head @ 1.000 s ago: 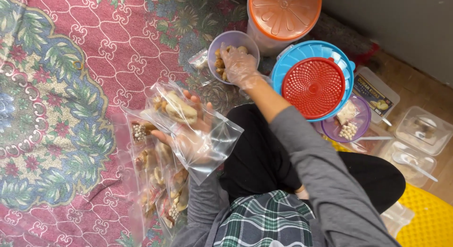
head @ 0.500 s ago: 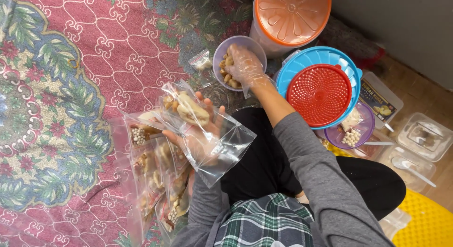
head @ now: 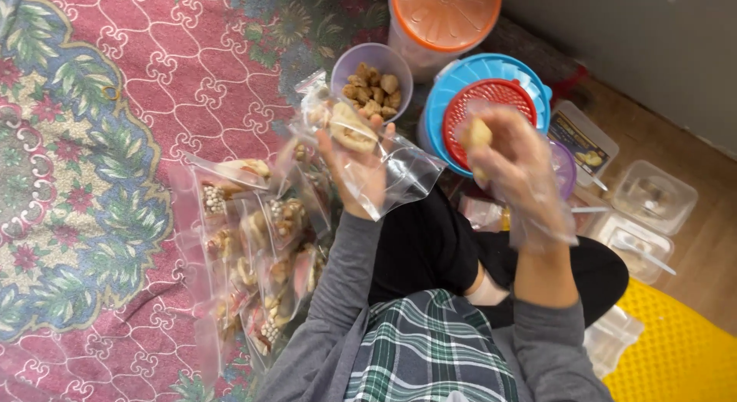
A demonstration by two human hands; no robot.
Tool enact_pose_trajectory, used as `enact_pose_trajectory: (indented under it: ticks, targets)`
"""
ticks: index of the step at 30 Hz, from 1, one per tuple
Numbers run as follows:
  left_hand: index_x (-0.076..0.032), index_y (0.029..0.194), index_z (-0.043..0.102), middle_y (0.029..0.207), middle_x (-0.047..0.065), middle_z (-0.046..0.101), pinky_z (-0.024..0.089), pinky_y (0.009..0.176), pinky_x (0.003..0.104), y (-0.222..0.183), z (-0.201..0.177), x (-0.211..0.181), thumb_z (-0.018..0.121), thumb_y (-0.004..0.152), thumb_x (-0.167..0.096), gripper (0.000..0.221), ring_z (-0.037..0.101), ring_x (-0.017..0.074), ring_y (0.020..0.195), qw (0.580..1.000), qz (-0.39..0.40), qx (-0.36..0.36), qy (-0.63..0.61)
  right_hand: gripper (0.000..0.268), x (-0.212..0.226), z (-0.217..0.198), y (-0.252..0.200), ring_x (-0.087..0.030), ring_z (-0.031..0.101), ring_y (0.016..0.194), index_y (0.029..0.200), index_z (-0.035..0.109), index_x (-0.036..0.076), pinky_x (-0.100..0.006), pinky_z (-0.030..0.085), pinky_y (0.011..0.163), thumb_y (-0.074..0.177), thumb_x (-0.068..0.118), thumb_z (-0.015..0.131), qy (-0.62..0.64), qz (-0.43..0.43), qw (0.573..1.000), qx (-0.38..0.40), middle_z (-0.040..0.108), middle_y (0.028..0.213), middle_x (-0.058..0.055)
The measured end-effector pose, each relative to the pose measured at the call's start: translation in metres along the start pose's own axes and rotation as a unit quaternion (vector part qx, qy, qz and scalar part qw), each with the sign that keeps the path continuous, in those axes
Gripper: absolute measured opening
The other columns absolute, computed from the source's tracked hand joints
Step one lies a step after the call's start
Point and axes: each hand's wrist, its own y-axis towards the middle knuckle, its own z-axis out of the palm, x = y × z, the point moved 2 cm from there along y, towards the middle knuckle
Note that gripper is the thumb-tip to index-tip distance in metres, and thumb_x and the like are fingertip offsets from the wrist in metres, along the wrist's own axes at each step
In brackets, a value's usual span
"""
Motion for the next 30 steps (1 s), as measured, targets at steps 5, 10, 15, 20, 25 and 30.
enact_pose_trajectory:
  ticks: [5, 10, 15, 20, 25, 30]
  targets:
    - [-0.011, 0.133, 0.053, 0.124, 0.013, 0.066, 0.059, 0.095, 0.055, -0.032, -0.003, 0.056, 0.071, 0.088, -0.06, 0.069, 0.071, 0.0331, 0.102, 0.995, -0.068, -0.064, 0.015, 0.063, -0.01, -0.035, -0.109, -0.014, 0.064, 0.089, 0.134, 0.06, -0.001, -0.027, 0.057, 0.075, 0.078, 0.013, 0.085, -0.094, -0.018, 0.992, -0.078, 0.069, 0.106, -0.014]
    - [-0.012, 0.136, 0.049, 0.128, 0.014, 0.063, 0.057, 0.097, 0.059, -0.076, -0.009, 0.089, 0.074, 0.087, -0.058, 0.072, 0.068, 0.0381, 0.107, 0.988, -0.104, -0.094, 0.058, 0.058, -0.004, -0.028, -0.153, -0.023, 0.07, 0.077, 0.126, 0.073, 0.008, -0.032, 0.059, 0.065, 0.072, 0.022, 0.093, -0.3, -0.014, 0.947, -0.112, 0.072, 0.098, -0.016]
    - [-0.022, 0.134, 0.05, 0.138, 0.013, 0.055, 0.049, 0.104, 0.068, -0.096, -0.025, 0.106, 0.067, 0.093, -0.059, 0.058, 0.061, 0.0415, 0.12, 0.991, -0.132, -0.005, 0.033, 0.023, -0.031, -0.032, -0.172, -0.029, 0.069, 0.086, 0.114, 0.077, 0.011, -0.039, 0.056, 0.079, 0.098, 0.026, 0.073, -0.604, -0.24, 0.757, -0.068, 0.072, 0.096, -0.01]
    - [-0.029, 0.136, 0.052, 0.143, 0.01, 0.054, 0.042, 0.109, 0.07, -0.104, -0.034, 0.109, 0.064, 0.095, -0.064, 0.056, 0.059, 0.0382, 0.125, 0.987, -0.138, 0.075, 0.037, 0.028, -0.105, -0.042, -0.161, -0.022, 0.063, 0.079, 0.117, 0.074, 0.018, -0.036, 0.055, 0.074, 0.089, 0.014, 0.074, -0.703, -0.279, 0.653, 0.013, 0.069, 0.095, -0.004]
    - [-0.027, 0.143, 0.047, 0.146, 0.006, 0.052, 0.042, 0.112, 0.069, -0.105, -0.036, 0.105, 0.062, 0.094, -0.068, 0.065, 0.058, 0.0341, 0.127, 0.982, -0.144, 0.119, 0.024, 0.029, 0.004, 0.01, -0.168, -0.029, 0.066, 0.085, 0.127, 0.07, 0.009, -0.036, 0.055, 0.076, 0.101, 0.016, 0.06, -0.599, -0.359, 0.716, 0.007, 0.069, 0.106, -0.011]
    - [-0.029, 0.144, 0.045, 0.148, 0.005, 0.05, 0.041, 0.113, 0.07, -0.104, -0.043, 0.108, 0.058, 0.098, -0.061, 0.057, 0.057, 0.0339, 0.128, 0.981, -0.13, 0.144, 0.021, 0.038, 0.001, 0.011, -0.168, -0.025, 0.062, 0.091, 0.145, 0.056, 0.017, -0.031, 0.056, 0.08, 0.107, 0.017, 0.054, -0.688, -0.231, 0.687, 0.018, 0.056, 0.121, -0.01]
